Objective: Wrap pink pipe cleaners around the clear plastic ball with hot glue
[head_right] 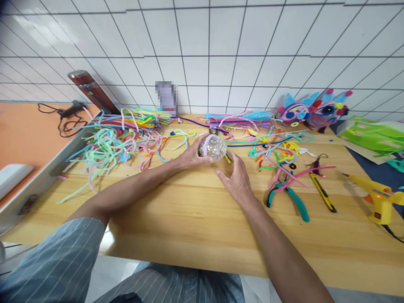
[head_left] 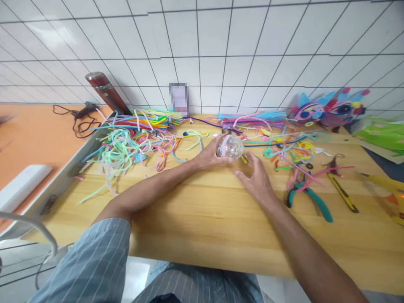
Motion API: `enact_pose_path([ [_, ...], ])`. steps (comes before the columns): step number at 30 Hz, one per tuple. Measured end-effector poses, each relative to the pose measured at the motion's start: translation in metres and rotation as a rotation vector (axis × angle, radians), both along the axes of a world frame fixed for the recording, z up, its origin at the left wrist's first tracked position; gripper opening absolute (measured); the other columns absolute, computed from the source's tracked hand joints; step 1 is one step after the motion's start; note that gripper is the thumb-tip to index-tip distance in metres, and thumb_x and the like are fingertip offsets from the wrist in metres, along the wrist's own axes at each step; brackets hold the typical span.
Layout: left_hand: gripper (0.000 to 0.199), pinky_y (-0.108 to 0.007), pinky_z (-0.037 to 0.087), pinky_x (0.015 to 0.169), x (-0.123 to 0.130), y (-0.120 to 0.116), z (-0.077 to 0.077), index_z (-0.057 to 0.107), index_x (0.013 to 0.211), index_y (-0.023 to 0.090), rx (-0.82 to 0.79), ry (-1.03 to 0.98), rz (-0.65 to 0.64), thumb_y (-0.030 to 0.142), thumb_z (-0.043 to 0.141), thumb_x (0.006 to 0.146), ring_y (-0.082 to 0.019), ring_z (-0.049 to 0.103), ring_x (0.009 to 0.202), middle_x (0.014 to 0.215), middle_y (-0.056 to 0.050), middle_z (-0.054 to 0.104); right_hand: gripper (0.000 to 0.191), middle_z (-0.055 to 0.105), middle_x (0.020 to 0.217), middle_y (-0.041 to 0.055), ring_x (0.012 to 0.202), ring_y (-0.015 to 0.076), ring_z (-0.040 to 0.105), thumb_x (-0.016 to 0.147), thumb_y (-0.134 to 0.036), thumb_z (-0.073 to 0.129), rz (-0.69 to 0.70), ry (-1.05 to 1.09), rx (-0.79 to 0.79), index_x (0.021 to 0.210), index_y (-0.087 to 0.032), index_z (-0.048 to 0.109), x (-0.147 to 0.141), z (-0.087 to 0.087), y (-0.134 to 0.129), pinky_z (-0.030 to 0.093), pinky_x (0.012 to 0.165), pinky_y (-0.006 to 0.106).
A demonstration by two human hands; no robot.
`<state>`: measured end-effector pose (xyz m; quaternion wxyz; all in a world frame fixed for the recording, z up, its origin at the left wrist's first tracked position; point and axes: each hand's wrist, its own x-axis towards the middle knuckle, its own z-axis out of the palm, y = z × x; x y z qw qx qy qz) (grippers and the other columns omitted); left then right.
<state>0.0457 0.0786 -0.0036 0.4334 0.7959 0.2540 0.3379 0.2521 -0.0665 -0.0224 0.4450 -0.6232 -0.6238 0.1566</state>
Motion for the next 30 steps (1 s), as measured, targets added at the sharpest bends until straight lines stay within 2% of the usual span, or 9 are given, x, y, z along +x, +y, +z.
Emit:
enact_pose_path([
  [5,0.114,-0.057,0.043,0.129,0.003,-0.006,-0.007,0.041,0.158,0.011,0.037,-0.045,0.066,0.067,0.089,0.071,-0.040,0.053,0.151,0.161,-0.026,0.051,0.082,0.058,0.160,0.0209,0.147,0.0359,0.058,0.090,-0.052,0.078,-0.023,0.070,-0.015,0.160,-0.023,0.046,0.000,0.005,0.008,0.047,0.122,0.065],
  [9,0.108,-0.060,0.044,0.128,0.003,-0.001,-0.010,0.043,0.157,0.014,0.088,-0.069,0.030,0.063,0.090,0.073,-0.040,0.055,0.149,0.158,-0.025,0.054,0.085,0.054,0.164,0.0208,0.147,0.0349,0.058,0.091,-0.053,0.077,0.028,0.094,-0.010,0.163,-0.025,0.042,0.000,0.012,0.015,0.048,0.122,0.063],
  [12,0.104,-0.060,0.039,0.132,0.002,0.008,-0.013,0.042,0.159,0.015,0.176,-0.078,-0.048,0.060,0.087,0.077,-0.040,0.046,0.157,0.163,-0.024,0.049,0.087,0.053,0.165,0.0195,0.146,0.0348,0.059,0.090,-0.049,0.078,0.039,0.067,-0.026,0.165,-0.026,0.041,0.000,0.014,0.020,0.049,0.121,0.062],
  [16,0.096,-0.059,0.030,0.137,-0.001,0.014,-0.015,0.033,0.167,0.020,0.262,-0.084,-0.107,0.057,0.077,0.090,-0.038,0.036,0.165,0.172,-0.022,0.040,0.086,0.056,0.162,0.0175,0.142,0.0329,0.062,0.089,-0.046,0.078,0.028,0.088,-0.038,0.164,-0.027,0.042,-0.003,0.014,0.027,0.051,0.120,0.059],
  [19,0.102,-0.058,0.030,0.137,-0.001,0.012,-0.016,0.026,0.169,0.018,0.241,-0.094,-0.052,0.056,0.078,0.089,-0.039,0.035,0.165,0.173,-0.025,0.037,0.079,0.060,0.158,0.0168,0.137,0.0317,0.065,0.089,-0.046,0.078,-0.020,0.084,-0.007,0.159,-0.026,0.049,-0.008,0.015,0.033,0.051,0.118,0.058],
  [25,0.112,-0.059,0.036,0.134,0.006,0.008,-0.017,0.040,0.163,0.020,0.186,-0.034,0.037,0.060,0.092,0.072,-0.041,0.044,0.157,0.162,-0.022,0.048,0.066,0.070,0.137,0.0171,0.125,0.0317,0.068,0.087,-0.050,0.079,-0.156,0.061,0.013,0.143,-0.022,0.058,-0.016,0.010,0.037,0.054,0.112,0.058],
  [30,0.109,-0.055,0.036,0.134,0.006,0.011,-0.019,0.035,0.166,0.017,0.111,-0.022,0.034,0.057,0.087,0.079,-0.038,0.047,0.157,0.167,-0.022,0.046,0.065,0.068,0.141,0.0178,0.130,0.0318,0.067,0.091,-0.048,0.075,-0.160,0.015,-0.004,0.146,-0.021,0.055,-0.010,0.006,0.031,0.053,0.115,0.056],
])
